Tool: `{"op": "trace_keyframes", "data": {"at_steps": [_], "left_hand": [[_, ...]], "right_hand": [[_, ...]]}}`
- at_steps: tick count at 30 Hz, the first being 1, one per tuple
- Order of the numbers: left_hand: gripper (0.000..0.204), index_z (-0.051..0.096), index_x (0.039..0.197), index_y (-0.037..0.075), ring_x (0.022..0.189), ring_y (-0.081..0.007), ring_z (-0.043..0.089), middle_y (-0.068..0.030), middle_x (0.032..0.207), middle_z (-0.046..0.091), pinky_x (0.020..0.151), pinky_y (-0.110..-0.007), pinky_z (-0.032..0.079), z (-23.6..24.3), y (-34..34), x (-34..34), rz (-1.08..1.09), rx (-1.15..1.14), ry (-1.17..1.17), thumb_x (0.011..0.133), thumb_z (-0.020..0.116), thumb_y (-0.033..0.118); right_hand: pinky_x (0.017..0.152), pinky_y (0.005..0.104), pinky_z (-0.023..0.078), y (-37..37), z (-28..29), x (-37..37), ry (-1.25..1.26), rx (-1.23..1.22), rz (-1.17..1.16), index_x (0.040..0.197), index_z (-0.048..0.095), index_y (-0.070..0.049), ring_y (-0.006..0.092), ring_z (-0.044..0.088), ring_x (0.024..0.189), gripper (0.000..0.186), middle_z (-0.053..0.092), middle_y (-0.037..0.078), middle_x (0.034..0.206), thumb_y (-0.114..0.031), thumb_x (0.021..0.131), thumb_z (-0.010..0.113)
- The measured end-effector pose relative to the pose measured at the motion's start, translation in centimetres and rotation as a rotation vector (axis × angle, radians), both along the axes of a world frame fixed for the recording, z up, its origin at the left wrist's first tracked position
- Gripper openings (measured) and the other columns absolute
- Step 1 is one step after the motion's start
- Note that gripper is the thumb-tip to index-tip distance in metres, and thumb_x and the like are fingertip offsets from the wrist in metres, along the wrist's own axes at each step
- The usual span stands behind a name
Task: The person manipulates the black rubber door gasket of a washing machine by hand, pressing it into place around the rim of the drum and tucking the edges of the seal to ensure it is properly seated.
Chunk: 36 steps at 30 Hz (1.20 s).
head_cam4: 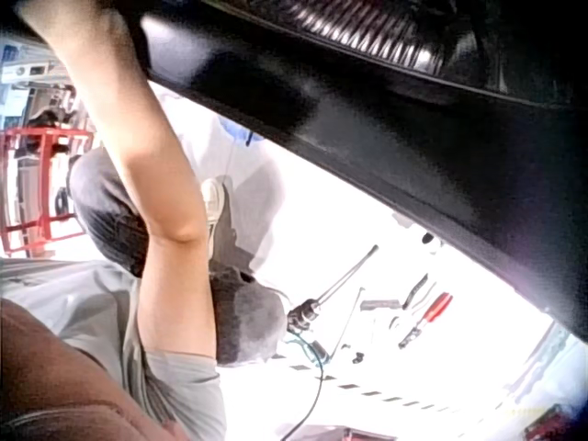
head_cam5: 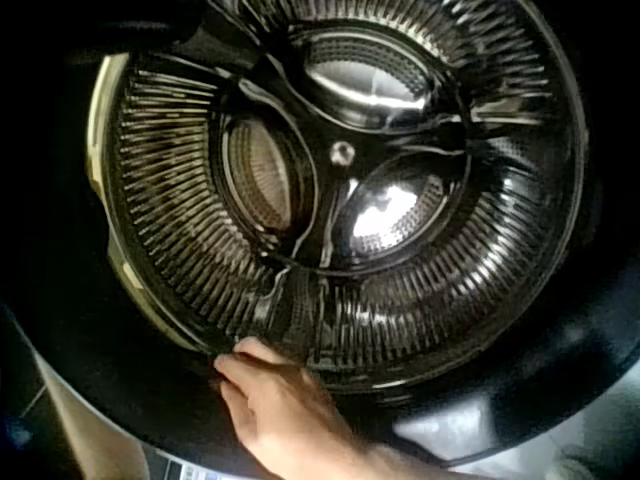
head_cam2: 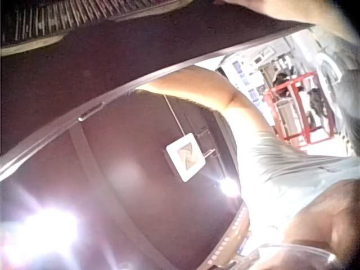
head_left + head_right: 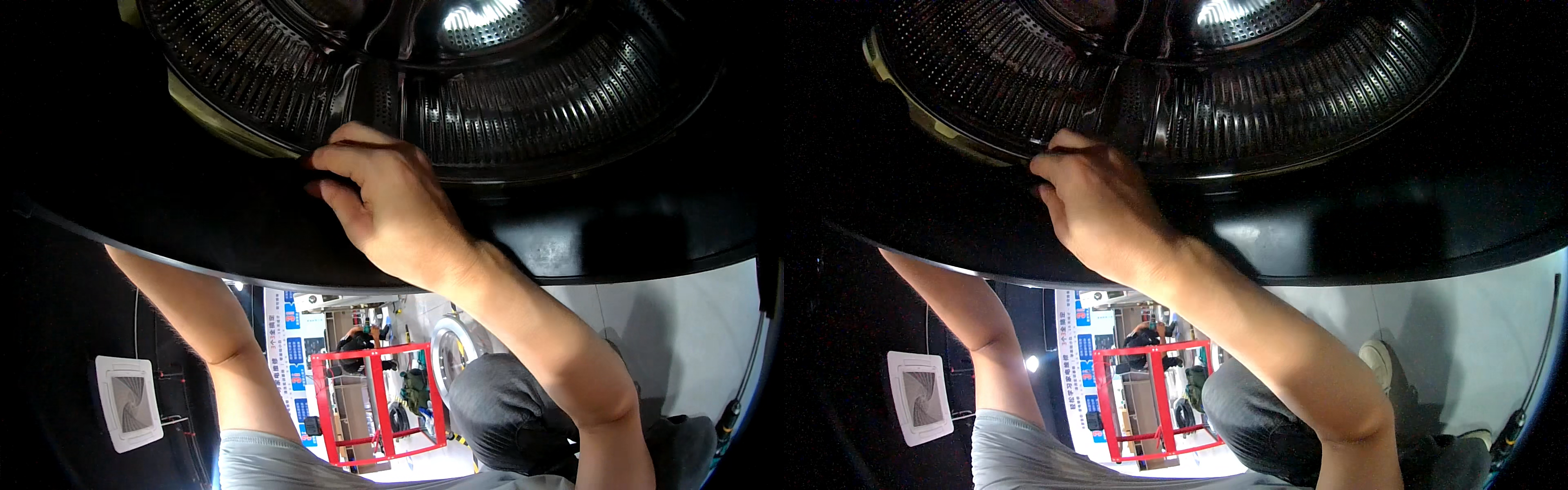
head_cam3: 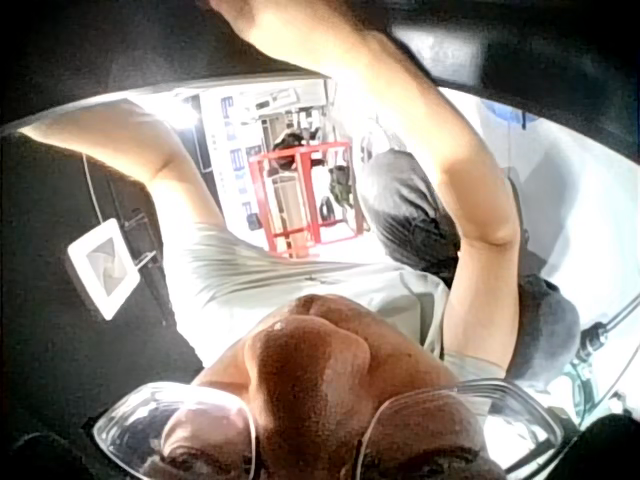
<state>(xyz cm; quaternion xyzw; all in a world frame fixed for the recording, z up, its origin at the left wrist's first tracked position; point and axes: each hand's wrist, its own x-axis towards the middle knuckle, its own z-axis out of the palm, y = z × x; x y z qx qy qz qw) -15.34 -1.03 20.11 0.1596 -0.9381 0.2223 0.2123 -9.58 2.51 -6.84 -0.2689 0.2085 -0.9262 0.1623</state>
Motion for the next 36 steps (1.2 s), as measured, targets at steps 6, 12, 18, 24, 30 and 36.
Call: {"op": "trace_keyframes", "data": {"at_steps": [6, 12, 18, 24, 30, 36], "left_hand": [[0.038, 0.064, 0.123, -0.004, 0.093, -0.0282, 0.072, -0.0177, 0.109, 0.071, 0.082, -0.037, 0.059, -0.4, -0.5, -0.1, 0.008, 0.011, 0.002, 0.093, 0.066, 0.019], [0.038, 0.064, 0.123, -0.004, 0.093, -0.0283, 0.071, -0.0177, 0.109, 0.071, 0.082, -0.037, 0.059, -0.6, -0.7, 0.1, 0.010, 0.019, 0.011, 0.092, 0.067, 0.018], [0.038, 0.064, 0.123, -0.004, 0.093, -0.0285, 0.071, -0.0178, 0.109, 0.071, 0.083, -0.037, 0.058, -0.5, -0.6, 0.0, 0.014, 0.023, 0.008, 0.092, 0.067, 0.018], [0.038, 0.064, 0.122, -0.004, 0.094, -0.0286, 0.071, -0.0178, 0.109, 0.071, 0.083, -0.037, 0.058, 0.0, 0.1, -0.1, 0.008, 0.008, -0.010, 0.092, 0.067, 0.017], [0.037, 0.064, 0.122, -0.005, 0.094, -0.0287, 0.071, -0.0179, 0.108, 0.071, 0.083, -0.037, 0.058, 1.1, 1.2, -0.2, -0.024, -0.029, -0.036, 0.091, 0.068, 0.016], [0.037, 0.064, 0.122, -0.005, 0.094, -0.0288, 0.071, -0.0179, 0.108, 0.071, 0.084, -0.037, 0.058, 1.5, -0.2, 6.1, 0.091, -0.202, -0.125, 0.091, 0.068, 0.016]], "right_hand": [[0.073, 0.0403, 0.054, -0.1, 0.1, -1.1, 0.088, 0.042, 0.047, 0.102, 0.067, 0.008, 0.0342, 0.067, 0.084, 0.015, 0.063, 0.016, 0.098, 0.003, 0.087, 0.066], [0.079, 0.0420, 0.054, 0.4, 0.4, -0.2, 0.084, 0.149, -0.043, 0.108, 0.065, 0.005, 0.0338, 0.066, 0.090, 0.020, 0.061, 0.016, 0.102, 0.002, 0.088, 0.067], [0.082, 0.0406, 0.057, 0.5, 1.2, 0.5, 0.101, 0.177, -0.162, 0.114, 0.064, 0.005, 0.0309, 0.065, 0.092, 0.025, 0.060, 0.015, 0.105, 0.003, 0.089, 0.064], [0.090, 0.0424, 0.057, 1.4, 2.2, -0.9, 0.101, 0.149, 0.138, 0.119, 0.062, 0.008, 0.0347, 0.063, 0.107, 0.028, 0.059, 0.023, 0.115, -0.003, 0.093, 0.059], [0.081, 0.0391, 0.058, 1.5, 2.8, -1.0, 0.194, 0.252, -0.137, 0.102, 0.067, 0.005, 0.0280, 0.063, 0.097, 0.013, 0.059, 0.016, 0.107, 0.002, 0.092, 0.060], [0.074, 0.0358, 0.062, 2.9, 4.7, -3.9, 0.096, 0.216, 0.262, 0.097, 0.068, 0.005, 0.0290, 0.070, 0.092, 0.010, 0.066, 0.022, 0.104, 0.002, 0.092, 0.060]]}}
